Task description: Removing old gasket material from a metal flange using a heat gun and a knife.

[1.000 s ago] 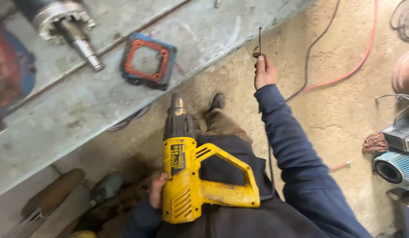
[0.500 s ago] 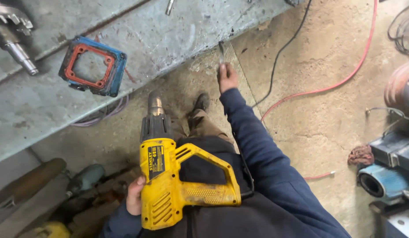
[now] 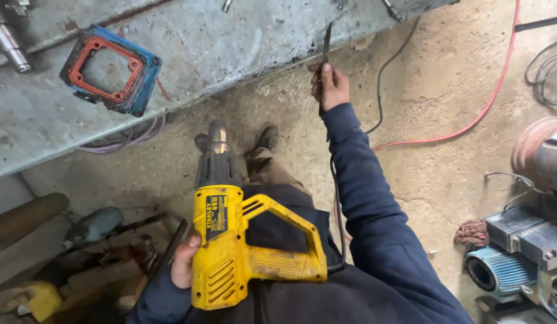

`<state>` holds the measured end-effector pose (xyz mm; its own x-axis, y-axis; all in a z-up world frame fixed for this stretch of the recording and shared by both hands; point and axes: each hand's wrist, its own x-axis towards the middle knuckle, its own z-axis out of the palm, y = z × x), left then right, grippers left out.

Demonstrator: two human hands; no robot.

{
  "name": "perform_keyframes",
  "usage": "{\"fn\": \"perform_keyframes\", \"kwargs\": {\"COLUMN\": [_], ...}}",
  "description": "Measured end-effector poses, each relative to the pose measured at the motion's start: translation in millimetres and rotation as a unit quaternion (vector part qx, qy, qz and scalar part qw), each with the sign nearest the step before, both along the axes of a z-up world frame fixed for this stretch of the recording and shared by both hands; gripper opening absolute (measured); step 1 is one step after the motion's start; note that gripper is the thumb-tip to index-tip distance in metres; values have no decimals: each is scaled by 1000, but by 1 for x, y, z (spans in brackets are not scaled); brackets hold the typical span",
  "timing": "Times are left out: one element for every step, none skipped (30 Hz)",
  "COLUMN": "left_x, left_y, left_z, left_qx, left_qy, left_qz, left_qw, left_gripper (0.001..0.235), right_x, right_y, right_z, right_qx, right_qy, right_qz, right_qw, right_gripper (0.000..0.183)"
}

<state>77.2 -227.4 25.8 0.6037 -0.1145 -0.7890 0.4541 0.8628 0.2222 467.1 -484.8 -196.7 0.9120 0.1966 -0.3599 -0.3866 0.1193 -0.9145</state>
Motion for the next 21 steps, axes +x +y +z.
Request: {"fn": "perform_keyframes", "kwargs": {"left_x": [-6,-12,-17,-18,-20,-22,-20,-14,-9,-10,-11,-15,-23,-28,-32,-33,-34,-46,-52,-56,-62], "left_y": [1,3,5,3,2,3,2,4,7,9,11,13,14,18,23,23,25,24,22,31,42], "left_z": [-2,-5,-9,-8,-7,-4,1,2,4,3,1,1,-4,-11,-17,-23,-28,-24,-32,-41,-49], "left_qx": [0,13,26,26,13,-1,-1,-4,-6,-6,-5,-8,-11,-34,-57,-57,-10,40,44,46,48], "left_qy": [-3,-4,-4,-3,2,8,12,12,12,10,35,63,65,38,12,9,-20,-37,-28,-42,-55], "left_qz": [2,4,7,11,24,35,37,42,46,49,51,51,51,53,54,55,64,77,84,64,43], "left_qw": [1000,1000,1000,1000,1000,999,999,999,999,999,998,997,997,997,997,997,998,996,995,996,996], "left_gripper": [59,60,60,60,60,59,59,59,58,58,59,60,60,59,58,58,51,44,44,52,60], "right_x": [3,7,12,11,11,7,0,-2,-5,-14,-22,-37,-49,-58,-67,-61,-55,-63,-62,-50,-39], "right_y": [-2,-3,-3,-5,-7,-9,-10,-13,-14,-19,-23,-31,-39,-46,-52,-66,-78,-86,-83,-58,-34], "right_z": [-12,-24,-38,-42,-47,-52,-51,-49,-47,-55,-62,-70,-76,-83,-90,-105,-119,-135,-88,-48,-6], "right_qx": [0,2,4,4,13,21,21,12,4,4,-22,-50,-53,-80,-106,-106,-225,-326,-321,-210,-92], "right_qy": [-3,50,104,105,107,112,116,125,135,133,144,159,161,169,177,174,-9,-184,-178,-70,42], "right_qz": [2,5,7,12,11,8,11,5,0,2,2,-1,-1,10,22,24,25,34,43,37,38], "right_qw": [1000,999,995,994,994,993,993,992,991,991,989,986,986,982,978,979,974,927,929,975,994], "right_gripper": [40,44,50,50,53,56,56,55,54,54,54,54,54,53,53,53,49,48,48,50,53]}}
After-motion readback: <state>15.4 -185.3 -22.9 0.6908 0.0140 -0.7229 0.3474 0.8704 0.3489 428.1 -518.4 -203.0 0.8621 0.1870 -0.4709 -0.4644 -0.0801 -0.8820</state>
